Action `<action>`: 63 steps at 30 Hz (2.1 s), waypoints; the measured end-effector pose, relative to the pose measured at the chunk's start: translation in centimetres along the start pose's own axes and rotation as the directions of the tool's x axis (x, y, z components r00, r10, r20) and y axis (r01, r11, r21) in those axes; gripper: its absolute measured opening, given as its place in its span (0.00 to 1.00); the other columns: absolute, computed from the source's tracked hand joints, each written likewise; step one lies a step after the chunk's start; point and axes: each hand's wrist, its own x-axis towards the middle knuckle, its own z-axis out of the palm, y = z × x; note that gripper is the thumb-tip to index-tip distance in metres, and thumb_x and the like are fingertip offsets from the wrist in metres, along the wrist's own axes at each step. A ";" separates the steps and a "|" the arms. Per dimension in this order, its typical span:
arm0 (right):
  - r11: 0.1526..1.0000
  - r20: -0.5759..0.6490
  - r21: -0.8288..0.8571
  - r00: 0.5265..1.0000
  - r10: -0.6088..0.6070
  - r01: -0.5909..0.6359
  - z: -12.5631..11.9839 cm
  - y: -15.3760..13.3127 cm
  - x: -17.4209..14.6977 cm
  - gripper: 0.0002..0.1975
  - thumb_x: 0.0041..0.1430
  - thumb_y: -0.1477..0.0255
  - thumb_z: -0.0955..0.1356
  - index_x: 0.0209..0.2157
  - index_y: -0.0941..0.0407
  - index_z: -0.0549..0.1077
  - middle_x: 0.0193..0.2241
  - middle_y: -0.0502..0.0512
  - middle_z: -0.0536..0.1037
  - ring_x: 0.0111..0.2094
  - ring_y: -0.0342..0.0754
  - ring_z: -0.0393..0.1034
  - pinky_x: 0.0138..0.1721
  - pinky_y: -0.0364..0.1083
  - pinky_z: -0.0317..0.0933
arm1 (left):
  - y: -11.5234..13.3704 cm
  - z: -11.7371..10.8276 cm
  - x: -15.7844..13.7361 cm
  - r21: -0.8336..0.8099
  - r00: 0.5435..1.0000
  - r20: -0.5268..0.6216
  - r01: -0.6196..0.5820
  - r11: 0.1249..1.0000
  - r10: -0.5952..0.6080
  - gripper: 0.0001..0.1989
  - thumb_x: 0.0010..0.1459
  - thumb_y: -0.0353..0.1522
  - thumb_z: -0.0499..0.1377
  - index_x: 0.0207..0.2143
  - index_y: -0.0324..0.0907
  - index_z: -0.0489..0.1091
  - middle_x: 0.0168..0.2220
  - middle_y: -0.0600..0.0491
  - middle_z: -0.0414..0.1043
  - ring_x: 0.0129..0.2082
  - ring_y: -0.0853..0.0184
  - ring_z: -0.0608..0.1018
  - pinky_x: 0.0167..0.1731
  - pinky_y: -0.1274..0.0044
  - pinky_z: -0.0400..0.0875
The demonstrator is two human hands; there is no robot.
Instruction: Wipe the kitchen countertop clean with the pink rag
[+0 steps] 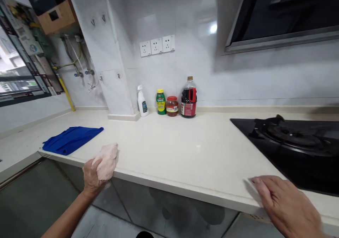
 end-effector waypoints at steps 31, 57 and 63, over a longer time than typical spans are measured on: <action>0.943 0.003 0.011 0.944 -0.331 0.331 1.9 -13.3 -7.1 0.28 0.66 0.54 0.64 0.64 0.47 0.62 0.60 0.61 0.67 0.60 0.65 0.62 0.57 0.65 0.60 | 36.8 3.9 -1.5 -0.680 0.804 0.279 -0.221 0.699 0.526 0.31 0.62 0.36 0.59 0.66 0.46 0.56 0.58 0.39 0.69 0.58 0.50 0.71 0.57 0.53 0.68; 0.868 0.508 0.038 0.739 -0.443 0.494 9.0 -27.5 -1.9 0.35 0.51 0.60 0.78 0.60 0.45 0.68 0.65 0.62 0.63 0.63 0.71 0.57 0.56 0.70 0.57 | 10.7 4.4 9.4 0.062 0.788 0.602 0.110 0.992 -0.125 0.28 0.60 0.53 0.50 0.51 0.47 0.77 0.59 0.43 0.72 0.61 0.46 0.69 0.59 0.55 0.63; 0.915 0.427 0.003 0.827 -0.366 0.404 2.6 -16.0 -2.1 0.33 0.45 0.63 0.81 0.54 0.44 0.72 0.63 0.59 0.64 0.61 0.65 0.59 0.53 0.62 0.62 | 11.0 3.9 9.9 0.091 0.746 0.654 0.089 0.992 -0.127 0.30 0.61 0.53 0.47 0.53 0.48 0.75 0.61 0.44 0.70 0.62 0.46 0.68 0.59 0.55 0.62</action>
